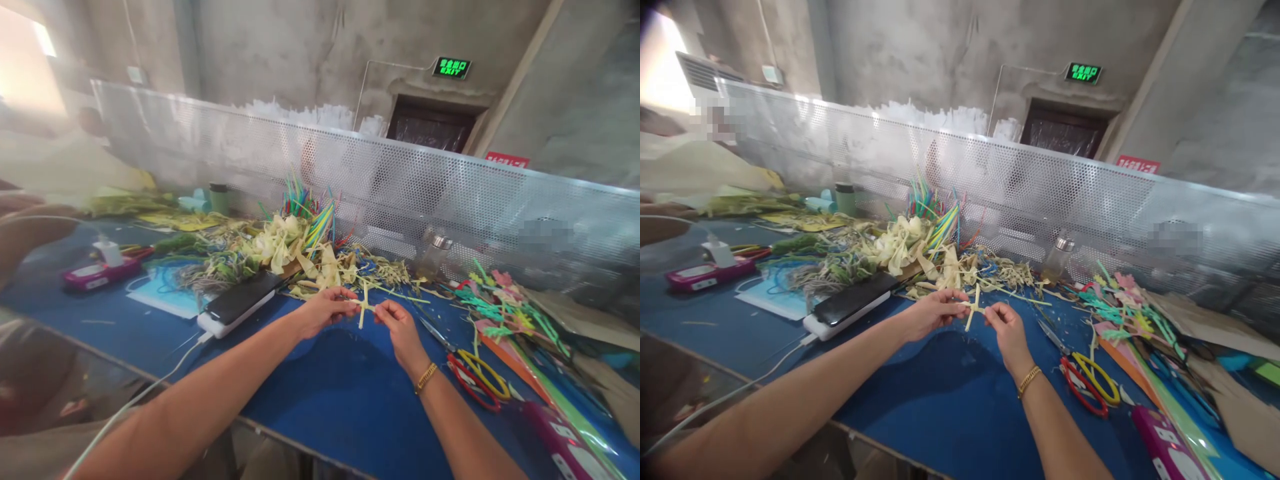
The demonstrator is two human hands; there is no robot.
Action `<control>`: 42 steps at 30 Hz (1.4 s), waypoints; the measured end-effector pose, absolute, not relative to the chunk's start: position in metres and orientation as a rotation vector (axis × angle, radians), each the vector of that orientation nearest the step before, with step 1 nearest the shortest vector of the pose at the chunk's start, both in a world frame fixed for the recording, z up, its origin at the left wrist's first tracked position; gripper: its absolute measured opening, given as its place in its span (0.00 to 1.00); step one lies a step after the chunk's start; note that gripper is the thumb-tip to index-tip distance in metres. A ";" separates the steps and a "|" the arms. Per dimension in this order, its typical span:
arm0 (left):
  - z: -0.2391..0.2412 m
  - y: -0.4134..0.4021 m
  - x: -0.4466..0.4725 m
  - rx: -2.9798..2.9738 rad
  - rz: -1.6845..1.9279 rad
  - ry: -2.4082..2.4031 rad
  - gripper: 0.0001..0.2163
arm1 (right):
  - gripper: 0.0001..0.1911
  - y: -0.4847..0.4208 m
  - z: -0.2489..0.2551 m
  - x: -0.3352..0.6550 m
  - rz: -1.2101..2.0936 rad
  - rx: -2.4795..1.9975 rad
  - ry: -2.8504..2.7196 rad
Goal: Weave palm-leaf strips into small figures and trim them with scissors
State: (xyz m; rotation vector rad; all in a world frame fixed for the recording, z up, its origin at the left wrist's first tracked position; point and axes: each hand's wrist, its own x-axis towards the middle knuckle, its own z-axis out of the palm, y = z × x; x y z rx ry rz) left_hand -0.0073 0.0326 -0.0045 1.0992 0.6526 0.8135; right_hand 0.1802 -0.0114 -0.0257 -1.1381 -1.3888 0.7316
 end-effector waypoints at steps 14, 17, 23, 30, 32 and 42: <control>-0.012 0.030 -0.002 1.438 0.805 0.657 0.11 | 0.18 -0.014 -0.023 0.183 0.754 -1.182 -1.633; -0.014 0.030 0.002 1.434 0.822 0.610 0.10 | 0.16 -0.013 -0.026 0.184 0.677 -1.327 -1.643; -0.019 0.033 0.004 1.352 0.942 0.610 0.12 | 0.13 -0.016 -0.024 0.176 0.690 -1.253 -1.675; -0.015 0.036 -0.001 1.408 0.964 0.694 0.09 | 0.12 -0.017 -0.024 0.169 0.769 -1.277 -1.556; -0.014 0.036 -0.002 1.418 0.977 0.715 0.09 | 0.12 -0.017 -0.025 0.168 0.820 -1.245 -1.503; -0.010 0.030 -0.003 1.439 0.923 0.712 0.16 | 0.15 -0.008 -0.030 0.170 0.987 -0.979 -1.087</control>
